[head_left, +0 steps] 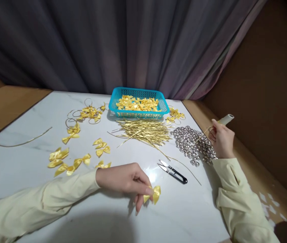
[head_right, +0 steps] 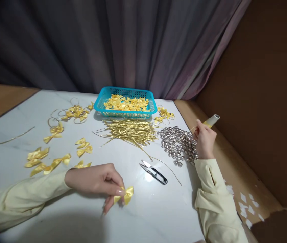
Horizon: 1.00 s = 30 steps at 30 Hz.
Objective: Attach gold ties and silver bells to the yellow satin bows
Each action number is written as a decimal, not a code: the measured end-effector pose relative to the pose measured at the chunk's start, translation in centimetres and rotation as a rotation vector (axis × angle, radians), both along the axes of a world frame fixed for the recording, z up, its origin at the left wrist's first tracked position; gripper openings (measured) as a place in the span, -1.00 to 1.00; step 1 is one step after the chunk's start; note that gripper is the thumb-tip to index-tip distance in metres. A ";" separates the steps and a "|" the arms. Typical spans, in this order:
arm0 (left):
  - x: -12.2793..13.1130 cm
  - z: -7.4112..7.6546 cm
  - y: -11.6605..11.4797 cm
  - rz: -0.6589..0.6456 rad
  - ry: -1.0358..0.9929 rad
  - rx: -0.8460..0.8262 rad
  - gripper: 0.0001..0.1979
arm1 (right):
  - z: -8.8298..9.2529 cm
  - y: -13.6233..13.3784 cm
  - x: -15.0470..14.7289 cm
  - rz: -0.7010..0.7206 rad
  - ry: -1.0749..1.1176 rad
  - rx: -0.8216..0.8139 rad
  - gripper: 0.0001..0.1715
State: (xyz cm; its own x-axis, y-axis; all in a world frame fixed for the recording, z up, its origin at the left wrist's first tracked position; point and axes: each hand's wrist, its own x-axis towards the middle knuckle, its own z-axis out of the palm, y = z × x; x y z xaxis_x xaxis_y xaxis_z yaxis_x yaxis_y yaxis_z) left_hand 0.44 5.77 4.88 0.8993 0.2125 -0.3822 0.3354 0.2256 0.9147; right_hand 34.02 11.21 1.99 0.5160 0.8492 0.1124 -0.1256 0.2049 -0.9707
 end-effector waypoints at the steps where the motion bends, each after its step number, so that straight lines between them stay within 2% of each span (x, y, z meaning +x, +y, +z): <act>1: 0.0 0.0 0.1 0.014 0.002 0.030 -0.78 | 0.1 -0.1 -0.1 -0.044 -0.023 0.019 -0.57; 3: -0.1 -0.1 0.2 0.027 0.003 0.084 -0.76 | 0.6 -0.4 -0.2 -0.075 -0.071 0.026 -0.68; 5: -0.1 -0.2 0.2 0.025 0.003 0.105 -0.75 | 1.1 -0.7 -0.3 -0.032 -0.101 -0.014 -0.73; 10: 0.0 -0.5 0.1 0.016 0.030 0.085 -0.76 | 1.9 -0.6 0.0 0.164 -0.069 -0.120 -0.59; 16: 0.0 -0.9 -0.1 0.008 0.081 0.041 -0.76 | 2.7 -0.5 0.2 0.293 -0.030 -0.149 -0.50; 21: 0.2 -1.0 -0.1 0.019 0.091 0.040 -0.73 | 3.8 -3.9 -0.3 0.460 -0.107 -0.348 -0.56; 25: 0.7 -1.2 0.2 -0.006 0.085 0.027 -0.74 | 3.0 -7.4 0.4 0.567 -0.223 -0.545 -0.45; 27: 0.9 -1.3 0.3 -0.014 0.084 0.026 -0.75 | 2.4 -8.7 1.1 0.621 -0.325 -0.583 -0.38; 30: 1.2 -1.1 0.4 -0.032 0.088 0.050 -0.75 | 2.0 -9.9 1.9 0.737 -0.495 -0.567 -0.41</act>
State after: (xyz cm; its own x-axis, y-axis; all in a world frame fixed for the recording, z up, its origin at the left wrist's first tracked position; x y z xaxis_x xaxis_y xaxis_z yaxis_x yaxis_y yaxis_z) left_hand 1.65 6.15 3.73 0.8693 0.2045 -0.4500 0.4217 0.1684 0.8910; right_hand 35.92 1.32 3.96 -0.1445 0.9284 -0.3424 0.4022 -0.2611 -0.8775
